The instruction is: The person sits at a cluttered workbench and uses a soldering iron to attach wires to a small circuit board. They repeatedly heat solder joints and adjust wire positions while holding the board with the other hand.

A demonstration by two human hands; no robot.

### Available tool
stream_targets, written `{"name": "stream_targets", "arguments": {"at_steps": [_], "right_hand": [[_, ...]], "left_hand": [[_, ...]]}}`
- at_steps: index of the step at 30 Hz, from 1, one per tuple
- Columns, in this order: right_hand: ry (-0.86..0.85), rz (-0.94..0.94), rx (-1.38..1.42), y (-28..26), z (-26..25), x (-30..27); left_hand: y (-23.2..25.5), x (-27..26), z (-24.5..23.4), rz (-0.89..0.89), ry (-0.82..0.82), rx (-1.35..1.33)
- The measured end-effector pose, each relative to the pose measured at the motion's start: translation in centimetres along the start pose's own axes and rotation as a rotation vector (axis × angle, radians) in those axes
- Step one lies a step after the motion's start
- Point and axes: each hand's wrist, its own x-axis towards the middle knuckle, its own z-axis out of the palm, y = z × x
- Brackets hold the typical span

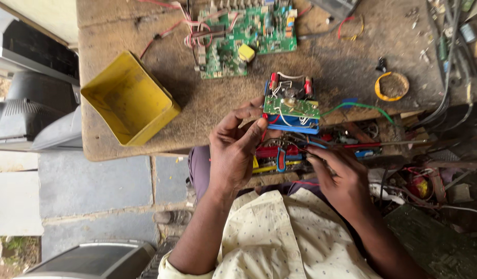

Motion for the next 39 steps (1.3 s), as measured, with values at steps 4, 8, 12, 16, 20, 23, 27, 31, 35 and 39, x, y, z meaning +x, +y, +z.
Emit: {"name": "stream_targets", "arguments": {"at_steps": [4,8,12,16,20,23,27,31,35,39], "right_hand": [[-0.028,0.086,0.151,2.3,-2.4,-1.7],[-0.071,0.136,0.554,5.4,-4.2,-3.1],[-0.137,0.284,0.658,4.2,-4.7,-2.7],[0.082,-0.023,0.017,-0.2,-3.3,1.2],[0.282,-0.170,-0.048,-2.3,-2.4,4.4],[0.257,-0.005,0.032,-2.1,-1.1,5.6],[0.355,-0.196,-0.057,-2.0,0.0,6.8],[0.422,-0.299,-0.144,-1.8,0.9,7.1],[0.434,-0.315,-0.144,-1.3,1.3,7.1],[0.433,-0.340,-0.156,-1.7,1.3,6.4]], "left_hand": [[0.6,0.3,0.7,-0.029,0.043,-0.009],[0.7,0.4,1.4,0.009,0.025,0.087],[0.5,0.7,1.6,-0.018,0.080,0.214],[0.5,1.6,2.0,0.065,0.068,0.317],[0.9,2.4,2.5,0.124,0.022,0.337],[1.0,2.8,2.9,0.090,0.067,0.355],[1.0,3.1,3.2,0.109,0.077,0.378],[0.6,2.8,2.9,0.161,0.039,0.349],[0.3,1.9,2.6,0.206,0.059,0.504],[-0.2,1.5,2.4,0.231,0.047,0.428]]}}
